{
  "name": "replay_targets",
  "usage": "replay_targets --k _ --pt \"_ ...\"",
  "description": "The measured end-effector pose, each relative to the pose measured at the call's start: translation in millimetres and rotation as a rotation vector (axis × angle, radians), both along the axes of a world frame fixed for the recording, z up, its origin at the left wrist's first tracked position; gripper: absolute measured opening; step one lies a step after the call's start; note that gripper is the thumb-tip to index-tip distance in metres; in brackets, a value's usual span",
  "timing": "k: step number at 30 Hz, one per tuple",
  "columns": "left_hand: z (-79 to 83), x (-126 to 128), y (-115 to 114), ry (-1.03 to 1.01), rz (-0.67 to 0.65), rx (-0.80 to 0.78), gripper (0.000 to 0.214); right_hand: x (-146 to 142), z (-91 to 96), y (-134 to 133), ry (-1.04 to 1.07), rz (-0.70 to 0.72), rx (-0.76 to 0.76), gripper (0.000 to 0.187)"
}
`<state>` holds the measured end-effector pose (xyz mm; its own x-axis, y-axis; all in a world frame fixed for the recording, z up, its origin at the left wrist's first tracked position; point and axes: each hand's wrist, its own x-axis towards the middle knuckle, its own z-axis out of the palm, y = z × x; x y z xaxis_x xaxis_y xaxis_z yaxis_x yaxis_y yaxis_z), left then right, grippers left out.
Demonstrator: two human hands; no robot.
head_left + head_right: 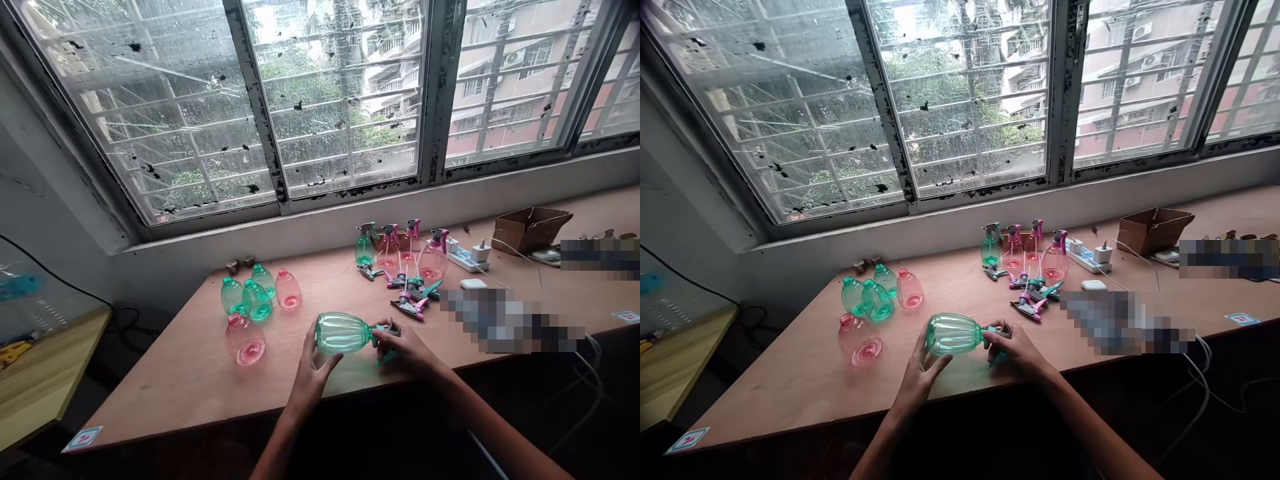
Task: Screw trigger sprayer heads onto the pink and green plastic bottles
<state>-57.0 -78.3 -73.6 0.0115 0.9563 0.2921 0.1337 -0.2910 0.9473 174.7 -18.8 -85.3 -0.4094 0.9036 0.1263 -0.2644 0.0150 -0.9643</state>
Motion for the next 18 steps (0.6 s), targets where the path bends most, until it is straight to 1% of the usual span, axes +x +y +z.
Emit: replay_targets --k 3,5,8,10,13,15,18 --pt "-1.2 -0.8 -1.3 0.034 -0.017 0.045 0.078 0.4 -2.2 0.9 0.010 0.016 0.004 0.036" --pt "-1.7 -0.3 -1.9 0.071 -0.011 0.055 0.082 0.7 -2.8 0.8 0.019 0.020 0.013 0.035" --pt "-1.5 1.3 -2.1 0.038 0.021 0.008 0.087 1.5 -1.5 -0.5 0.009 0.015 0.020 0.035" --pt "-0.3 2.0 -2.0 -0.014 0.033 -0.032 0.078 2.1 0.3 -1.6 -0.007 0.011 0.024 0.035" --pt "1.1 1.5 -1.3 0.024 0.019 -0.014 0.063 2.3 1.6 -2.0 -0.016 0.010 0.028 0.034" --pt "-0.2 0.5 -0.4 0.055 0.003 0.014 0.067 2.1 0.6 -1.1 -0.007 0.006 0.028 0.034" --pt "-4.9 -0.8 0.9 0.056 -0.027 0.024 0.081 1.7 -2.9 0.7 0.010 0.005 0.023 0.034"
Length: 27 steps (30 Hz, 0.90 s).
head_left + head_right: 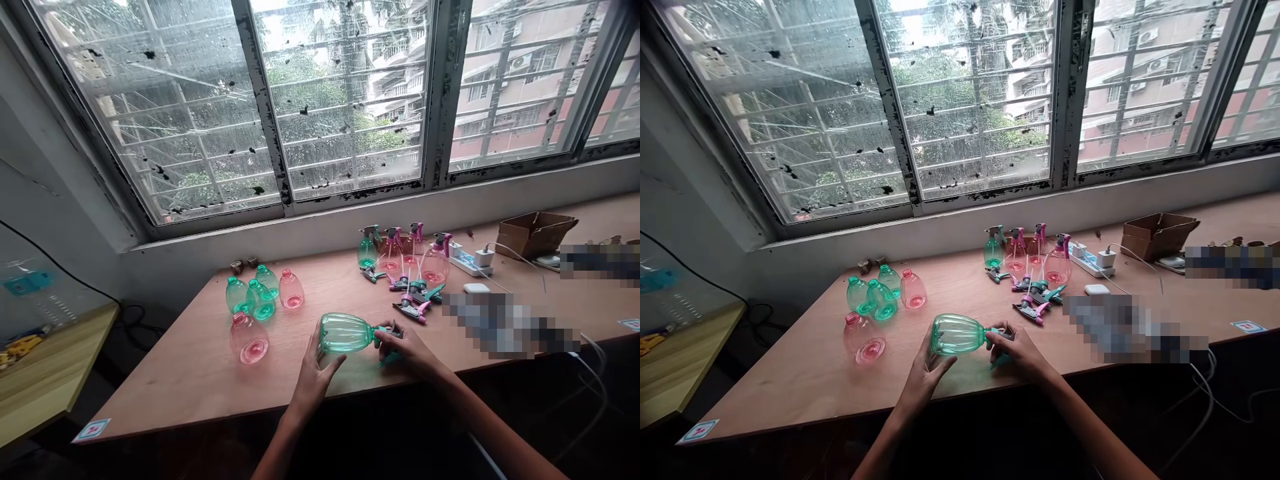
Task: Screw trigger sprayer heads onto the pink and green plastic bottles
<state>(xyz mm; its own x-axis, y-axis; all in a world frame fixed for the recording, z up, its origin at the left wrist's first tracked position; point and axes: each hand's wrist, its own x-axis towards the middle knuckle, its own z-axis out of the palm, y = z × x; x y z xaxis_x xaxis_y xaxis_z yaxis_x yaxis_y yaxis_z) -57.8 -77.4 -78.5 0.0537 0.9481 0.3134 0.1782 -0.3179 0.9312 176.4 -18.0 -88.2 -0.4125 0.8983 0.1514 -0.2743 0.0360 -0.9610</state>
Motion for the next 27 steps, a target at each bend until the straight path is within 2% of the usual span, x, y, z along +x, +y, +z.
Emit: replay_targets --k 4,9,16,19,24,27 --pt "-1.1 0.0 -1.3 0.058 0.043 0.001 0.087 -0.5 -1.7 -0.3 -0.022 0.001 0.010 0.036" --pt "5.9 0.6 -3.3 0.064 0.077 0.000 0.068 -0.7 1.9 -2.7 -0.057 0.020 0.037 0.035" --pt "-0.8 -0.5 -2.1 0.057 0.019 0.003 0.087 0.3 0.7 -1.5 -0.017 0.011 0.017 0.034" --pt "-2.2 -1.3 -2.5 0.041 0.040 -0.028 0.090 -0.4 0.9 -2.3 -0.031 0.022 0.010 0.036" --pt "2.2 -0.8 -2.8 0.051 0.085 -0.002 0.072 -0.5 5.8 -4.6 -0.065 0.025 0.018 0.036" --pt "2.5 -0.6 -2.8 0.113 0.080 0.015 0.076 0.0 7.6 -4.9 -0.052 0.013 0.004 0.036"
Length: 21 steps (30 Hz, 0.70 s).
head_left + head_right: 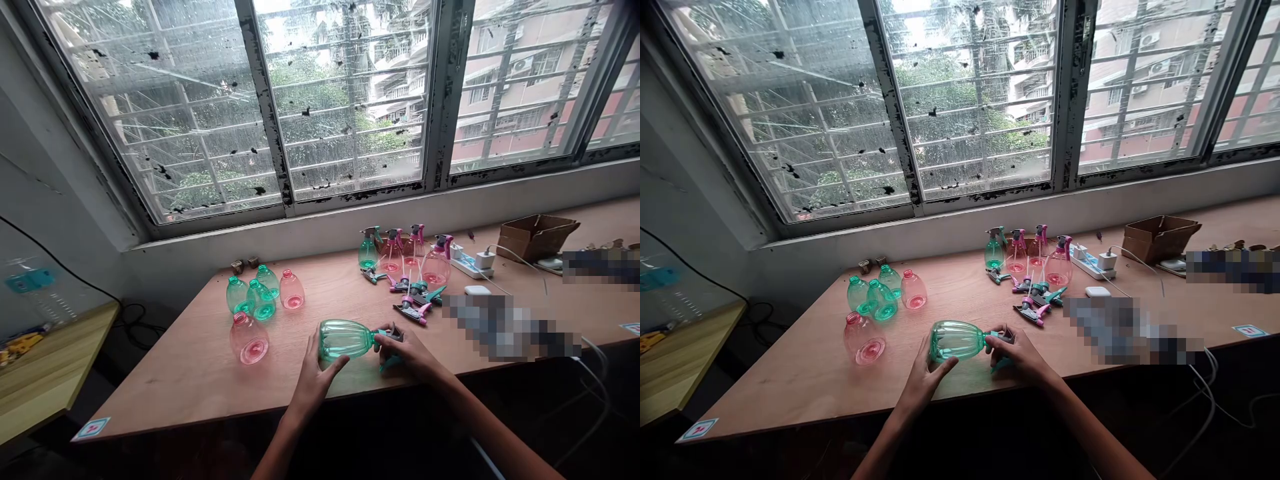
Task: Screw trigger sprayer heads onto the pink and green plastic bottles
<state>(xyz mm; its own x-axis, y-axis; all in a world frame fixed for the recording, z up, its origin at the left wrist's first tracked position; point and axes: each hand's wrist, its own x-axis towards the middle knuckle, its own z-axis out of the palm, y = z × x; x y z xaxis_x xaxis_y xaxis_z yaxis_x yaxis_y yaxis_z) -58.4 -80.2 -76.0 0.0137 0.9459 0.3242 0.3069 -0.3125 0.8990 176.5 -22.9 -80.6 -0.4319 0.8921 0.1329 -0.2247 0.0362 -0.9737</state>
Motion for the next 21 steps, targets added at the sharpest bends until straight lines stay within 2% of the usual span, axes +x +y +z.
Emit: replay_targets --k 8,12,14,21 --pt "0.0 1.4 -3.4 -0.014 0.008 -0.042 0.093 -0.9 -0.5 -0.2 -0.017 0.002 -0.007 0.040" --pt "3.9 2.7 -3.4 -0.013 0.025 -0.045 0.074 -0.7 0.1 -0.4 -0.042 0.002 0.008 0.041" --pt "3.4 2.3 -2.6 0.020 0.017 -0.015 0.071 -0.7 -0.4 0.1 -0.030 -0.010 -0.005 0.043" --pt "-4.1 0.4 -1.5 0.012 -0.007 -0.022 0.092 -1.6 -3.5 1.4 0.025 -0.023 -0.035 0.044"
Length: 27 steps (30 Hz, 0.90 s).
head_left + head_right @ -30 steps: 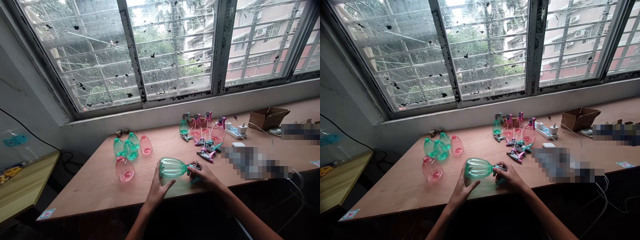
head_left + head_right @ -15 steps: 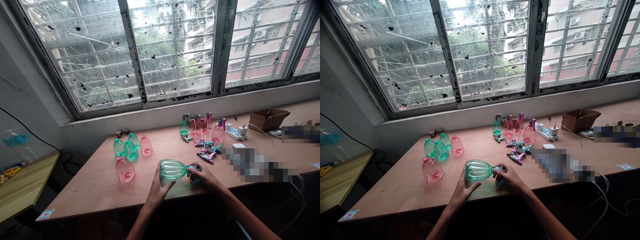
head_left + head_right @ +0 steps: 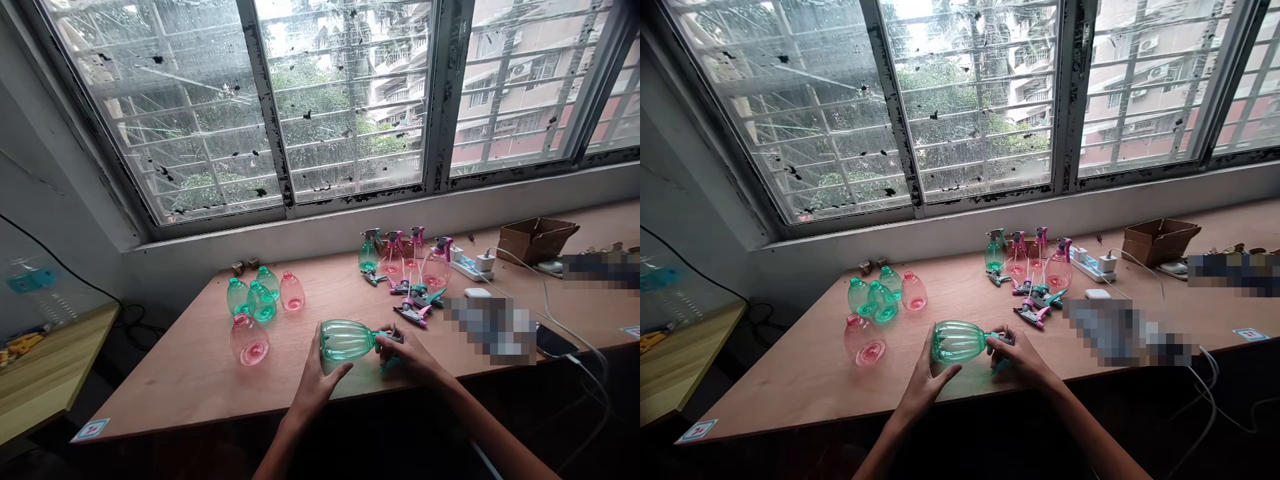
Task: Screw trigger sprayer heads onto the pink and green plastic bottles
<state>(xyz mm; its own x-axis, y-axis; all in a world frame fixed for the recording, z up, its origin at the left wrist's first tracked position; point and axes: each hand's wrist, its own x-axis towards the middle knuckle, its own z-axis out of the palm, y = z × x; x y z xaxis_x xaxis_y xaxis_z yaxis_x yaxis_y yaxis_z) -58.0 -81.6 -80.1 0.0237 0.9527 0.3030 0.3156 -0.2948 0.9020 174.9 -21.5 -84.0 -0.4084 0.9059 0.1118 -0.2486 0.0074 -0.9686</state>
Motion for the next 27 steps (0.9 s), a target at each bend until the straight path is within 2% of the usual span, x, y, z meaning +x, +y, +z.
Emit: replay_targets --k 3,7,12,15,21,27 --pt "0.3 0.1 0.5 -0.036 0.035 -0.024 0.089 -0.1 -0.5 0.4 0.009 0.011 0.004 0.043" --pt "1.5 -1.0 1.5 -0.013 0.001 0.012 0.077 -0.3 -1.3 1.2 0.010 0.003 0.013 0.043" --pt "0.1 -1.3 0.7 -0.014 -0.023 0.031 0.091 -0.5 -2.3 1.7 -0.017 0.011 0.039 0.041" --pt "1.9 0.4 -0.8 -0.018 0.004 -0.016 0.096 -0.1 -2.8 1.9 -0.028 0.018 0.052 0.040" --pt "7.3 0.3 -1.3 -0.021 -0.011 -0.001 0.075 0.7 -1.9 0.6 -0.045 0.010 0.046 0.042" --pt "4.9 0.4 -1.6 -0.030 -0.027 -0.012 0.095 0.5 -0.6 0.0 -0.015 0.025 0.034 0.039"
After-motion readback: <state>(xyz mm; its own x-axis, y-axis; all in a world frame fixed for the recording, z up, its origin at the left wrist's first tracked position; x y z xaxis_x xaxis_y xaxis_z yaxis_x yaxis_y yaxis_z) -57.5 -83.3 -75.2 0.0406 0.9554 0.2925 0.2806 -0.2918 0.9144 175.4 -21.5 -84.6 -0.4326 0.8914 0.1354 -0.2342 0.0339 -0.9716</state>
